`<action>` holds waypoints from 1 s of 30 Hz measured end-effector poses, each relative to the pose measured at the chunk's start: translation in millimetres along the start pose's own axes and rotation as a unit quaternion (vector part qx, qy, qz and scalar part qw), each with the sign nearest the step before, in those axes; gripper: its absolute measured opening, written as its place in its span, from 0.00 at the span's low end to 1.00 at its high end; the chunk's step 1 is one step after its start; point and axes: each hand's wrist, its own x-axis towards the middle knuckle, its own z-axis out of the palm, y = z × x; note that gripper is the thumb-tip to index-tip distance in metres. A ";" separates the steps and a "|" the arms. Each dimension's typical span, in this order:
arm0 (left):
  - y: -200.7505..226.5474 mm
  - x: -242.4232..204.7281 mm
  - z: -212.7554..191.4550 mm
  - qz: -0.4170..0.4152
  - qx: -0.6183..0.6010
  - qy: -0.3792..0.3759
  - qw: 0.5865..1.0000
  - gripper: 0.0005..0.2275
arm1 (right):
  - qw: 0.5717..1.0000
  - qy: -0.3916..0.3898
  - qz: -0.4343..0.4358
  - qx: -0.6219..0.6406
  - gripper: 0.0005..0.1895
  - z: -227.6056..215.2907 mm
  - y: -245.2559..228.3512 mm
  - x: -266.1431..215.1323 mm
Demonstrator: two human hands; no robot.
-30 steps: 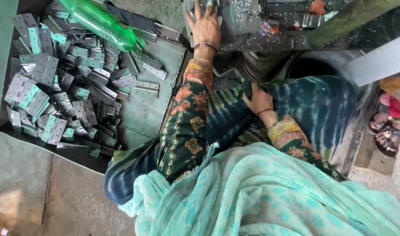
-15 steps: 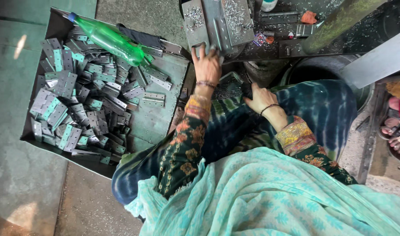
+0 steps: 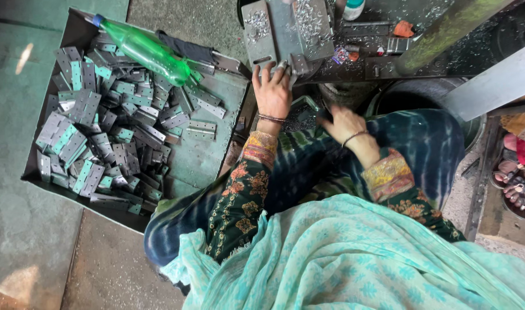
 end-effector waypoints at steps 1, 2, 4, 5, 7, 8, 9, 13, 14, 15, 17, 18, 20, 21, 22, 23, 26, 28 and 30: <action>1.2 0.4 -2.2 -0.039 -0.042 0.009 0.998 0.10 | 0.998 0.050 -0.027 0.008 0.28 -0.6 2.3 10.7; 1.9 0.5 -2.9 -0.078 -0.084 0.018 0.993 0.10 | 0.993 0.101 -0.054 0.016 0.27 -0.6 3.7 22.1; 1.0 0.2 -1.0 -0.151 -0.190 0.021 0.970 0.10 | 0.968 0.162 -0.107 0.156 0.24 0.1 3.3 45.9; -2.1 2.1 2.0 -0.183 -0.253 0.015 0.950 0.10 | 0.946 0.193 -0.133 0.225 0.23 -0.8 2.3 57.8; -10.5 4.0 9.2 -0.228 -0.366 -0.002 0.902 0.10 | 0.902 0.121 -0.050 0.412 0.19 -2.3 -2.5 74.8; -15.4 4.5 12.8 -0.241 -0.415 -0.012 0.877 0.10 | 0.863 0.082 -0.007 0.498 0.17 -3.7 -5.0 80.0; -19.5 6.2 17.0 -0.253 -0.464 -0.022 0.848 0.09 | 0.837 0.086 -0.022 0.540 0.16 -7.4 -6.0 84.4; -50.9 29.4 27.0 -0.189 -0.276 -0.058 0.941 0.16 | 0.868 0.230 -0.091 0.431 0.16 -20.8 -9.6 95.0; -56.2 35.1 26.6 -0.179 -0.119 -0.080 0.973 0.20 | 0.892 0.293 -0.111 0.326 0.16 -21.7 -11.4 95.1; -59.1 39.2 24.7 -0.162 0.042 -0.100 0.981 0.24 | 0.922 0.285 -0.129 0.229 0.16 -21.2 -14.5 95.5; -52.4 37.6 18.5 -0.172 0.060 -0.126 0.975 0.22 | 0.951 0.262 -0.163 0.029 0.16 -16.3 -22.5 96.2; -47.2 37.6 16.3 -0.175 0.070 -0.138 0.972 0.22 | 0.953 0.248 -0.171 0.019 0.17 -12.9 -26.7 98.3; -28.8 26.4 13.8 -0.148 0.043 -0.148 0.977 0.21 | 0.959 0.216 -0.185 0.002 0.20 -1.2 -36.1 101.0; -18.5 19.7 14.4 -0.137 0.029 -0.156 0.978 0.21 | 0.960 0.208 -0.189 0.005 0.22 4.2 -38.3 100.7; -11.2 17.6 16.8 -0.130 0.044 -0.173 0.975 0.21 | 0.961 0.200 -0.193 0.007 0.24 9.6 -41.1 100.5; -2.7 14.0 18.8 -0.123 0.057 -0.191 0.972 0.22 | 0.962 0.191 -0.195 0.009 0.26 12.9 -41.8 98.1; 10.0 16.2 24.1 -0.126 0.091 -0.243 0.958 0.20 | 0.965 0.184 -0.185 0.033 0.29 6.5 -39.2 88.5; 11.0 20.0 29.9 -0.132 0.102 -0.266 0.949 0.19 | 0.972 0.160 -0.168 0.034 0.29 -0.5 -32.9 69.4; 6.3 25.6 39.8 -0.138 0.106 -0.276 0.945 0.19 | 0.981 0.123 -0.150 0.014 0.30 -1.8 -28.0 43.4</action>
